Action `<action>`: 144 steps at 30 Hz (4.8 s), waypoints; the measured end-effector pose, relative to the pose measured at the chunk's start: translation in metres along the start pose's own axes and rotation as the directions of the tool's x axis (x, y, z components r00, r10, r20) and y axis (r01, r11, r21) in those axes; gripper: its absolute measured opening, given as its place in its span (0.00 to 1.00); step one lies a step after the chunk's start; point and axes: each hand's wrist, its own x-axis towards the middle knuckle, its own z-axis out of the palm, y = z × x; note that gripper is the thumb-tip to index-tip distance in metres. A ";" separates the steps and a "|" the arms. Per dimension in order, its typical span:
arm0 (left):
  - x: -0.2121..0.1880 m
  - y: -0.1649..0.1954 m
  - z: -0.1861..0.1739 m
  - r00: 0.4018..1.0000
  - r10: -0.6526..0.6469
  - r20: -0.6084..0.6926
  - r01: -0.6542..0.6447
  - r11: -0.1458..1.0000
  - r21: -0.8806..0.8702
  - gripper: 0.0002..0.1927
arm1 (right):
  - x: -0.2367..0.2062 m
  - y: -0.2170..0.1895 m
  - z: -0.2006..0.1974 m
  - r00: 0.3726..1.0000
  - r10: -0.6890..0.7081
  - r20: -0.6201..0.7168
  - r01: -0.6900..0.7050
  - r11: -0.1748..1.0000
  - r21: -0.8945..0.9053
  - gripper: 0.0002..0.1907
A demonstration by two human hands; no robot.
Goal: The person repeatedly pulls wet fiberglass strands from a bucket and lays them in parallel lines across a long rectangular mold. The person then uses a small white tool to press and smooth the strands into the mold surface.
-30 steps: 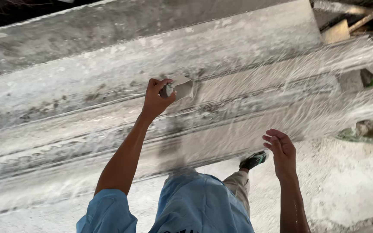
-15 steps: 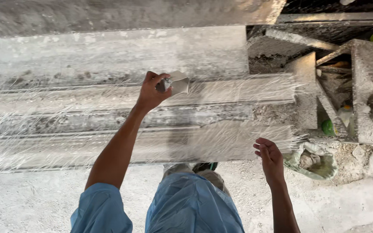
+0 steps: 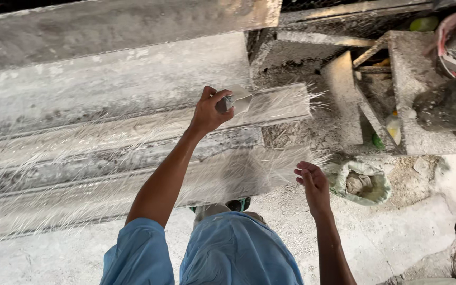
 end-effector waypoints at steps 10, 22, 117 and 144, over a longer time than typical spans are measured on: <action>0.043 0.053 0.080 1.000 0.024 -0.004 -0.024 1.000 -0.008 0.25 | -0.008 0.016 -0.036 0.998 0.022 -0.057 -0.018 0.998 0.068 0.15; 0.073 0.104 0.147 1.000 -0.008 -0.007 0.008 0.999 0.053 0.29 | -0.003 0.011 -0.067 0.990 -0.007 -0.139 0.018 0.997 0.081 0.17; -0.769 -0.794 -1.496 0.832 -0.136 -0.538 0.458 0.715 0.528 0.29 | -0.598 -0.077 1.653 0.815 -0.223 0.534 0.508 0.719 -0.475 0.14; -0.788 -0.799 -1.520 0.900 -0.027 -0.436 0.309 0.744 0.592 0.30 | -0.631 -0.061 1.706 0.822 -0.291 0.489 0.519 0.736 -0.435 0.15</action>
